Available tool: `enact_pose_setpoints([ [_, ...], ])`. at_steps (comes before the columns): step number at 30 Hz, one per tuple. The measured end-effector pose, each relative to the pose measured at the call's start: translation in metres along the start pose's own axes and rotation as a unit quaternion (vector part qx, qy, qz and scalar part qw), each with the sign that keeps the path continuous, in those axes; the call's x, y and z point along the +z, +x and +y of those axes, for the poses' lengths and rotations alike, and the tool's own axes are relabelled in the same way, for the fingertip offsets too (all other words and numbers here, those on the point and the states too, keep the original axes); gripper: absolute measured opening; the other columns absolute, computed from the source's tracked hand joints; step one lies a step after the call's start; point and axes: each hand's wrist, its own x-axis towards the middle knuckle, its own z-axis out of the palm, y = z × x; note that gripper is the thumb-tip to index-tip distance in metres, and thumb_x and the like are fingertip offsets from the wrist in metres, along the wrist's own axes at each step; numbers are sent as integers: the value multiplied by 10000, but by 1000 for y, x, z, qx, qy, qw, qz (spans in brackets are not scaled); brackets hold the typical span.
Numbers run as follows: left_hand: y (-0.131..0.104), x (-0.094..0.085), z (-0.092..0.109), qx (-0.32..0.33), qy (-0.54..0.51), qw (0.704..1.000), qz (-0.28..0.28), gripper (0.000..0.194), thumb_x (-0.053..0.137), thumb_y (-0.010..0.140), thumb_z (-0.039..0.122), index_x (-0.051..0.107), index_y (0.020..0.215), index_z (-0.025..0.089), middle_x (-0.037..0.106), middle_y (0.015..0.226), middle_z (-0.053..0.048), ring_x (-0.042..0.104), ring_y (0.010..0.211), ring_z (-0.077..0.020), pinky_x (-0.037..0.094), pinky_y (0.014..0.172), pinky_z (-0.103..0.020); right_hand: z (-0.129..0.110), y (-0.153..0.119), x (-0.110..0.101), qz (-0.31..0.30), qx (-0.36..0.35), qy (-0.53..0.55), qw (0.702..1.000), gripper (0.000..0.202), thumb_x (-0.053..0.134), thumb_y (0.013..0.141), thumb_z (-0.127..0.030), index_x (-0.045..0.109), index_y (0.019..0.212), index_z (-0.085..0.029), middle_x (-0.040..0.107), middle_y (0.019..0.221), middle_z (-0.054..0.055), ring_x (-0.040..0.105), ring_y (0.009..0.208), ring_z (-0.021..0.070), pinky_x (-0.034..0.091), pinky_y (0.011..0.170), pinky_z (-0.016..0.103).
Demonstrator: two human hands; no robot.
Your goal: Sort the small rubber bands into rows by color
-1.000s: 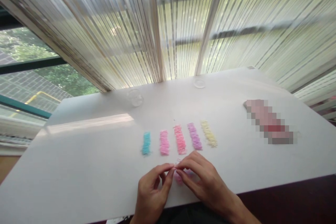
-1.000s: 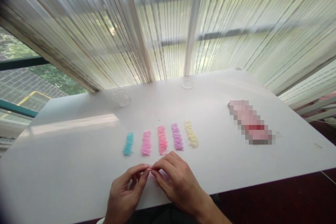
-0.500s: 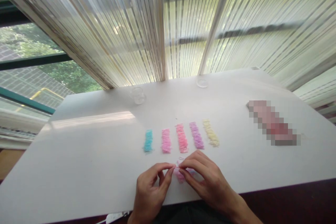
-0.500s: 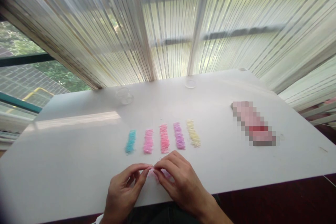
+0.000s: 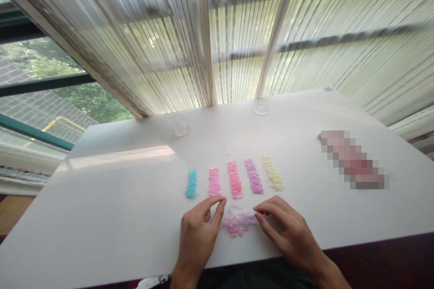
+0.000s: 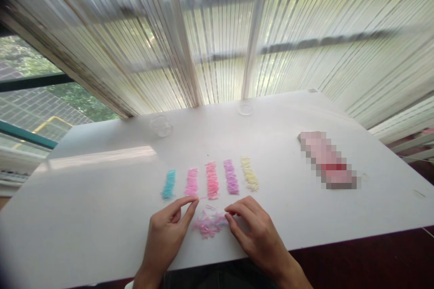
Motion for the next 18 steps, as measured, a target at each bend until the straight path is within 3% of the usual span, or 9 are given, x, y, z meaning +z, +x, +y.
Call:
enact_pose_setpoints([
  [3, 6, 12, 6, -24, 12, 1000, -16, 233, 642, 953, 351, 810, 886, 204, 430, 480, 80, 365, 418, -86, 326, 439, -199, 1, -2, 0, -2, 3, 5, 1000, 109, 590, 1000, -163, 668, 1031, -232, 690, 890, 41, 681, 818, 194, 578, 715, 303],
  [7, 11, 20, 9, -46, 23, 998, -26, 270, 624, 946, 376, 819, 891, 199, 434, 488, 75, 366, 422, -88, 324, 451, -202, 0, -2, 1, -10, 4, 12, 1000, 116, 585, 1004, -153, 665, 1040, -229, 690, 900, 39, 677, 828, 190, 568, 727, 302],
  [14, 12, 17, 6, -67, 19, 997, -25, 293, 622, 942, 417, 812, 918, 195, 453, 512, 72, 401, 434, -88, 345, 478, -190, 1, -2, -1, -20, 11, 31, 999, 132, 571, 1009, -144, 669, 1031, -229, 693, 899, 36, 671, 836, 186, 557, 744, 302],
  [18, 10, 13, 3, -89, -6, 995, -49, 318, 618, 932, 440, 804, 902, 183, 408, 515, 78, 348, 438, -87, 329, 477, -192, 2, -1, 0, -32, 22, 37, 999, 130, 565, 1016, -156, 671, 1031, -230, 696, 906, 36, 672, 845, 185, 554, 753, 307],
])
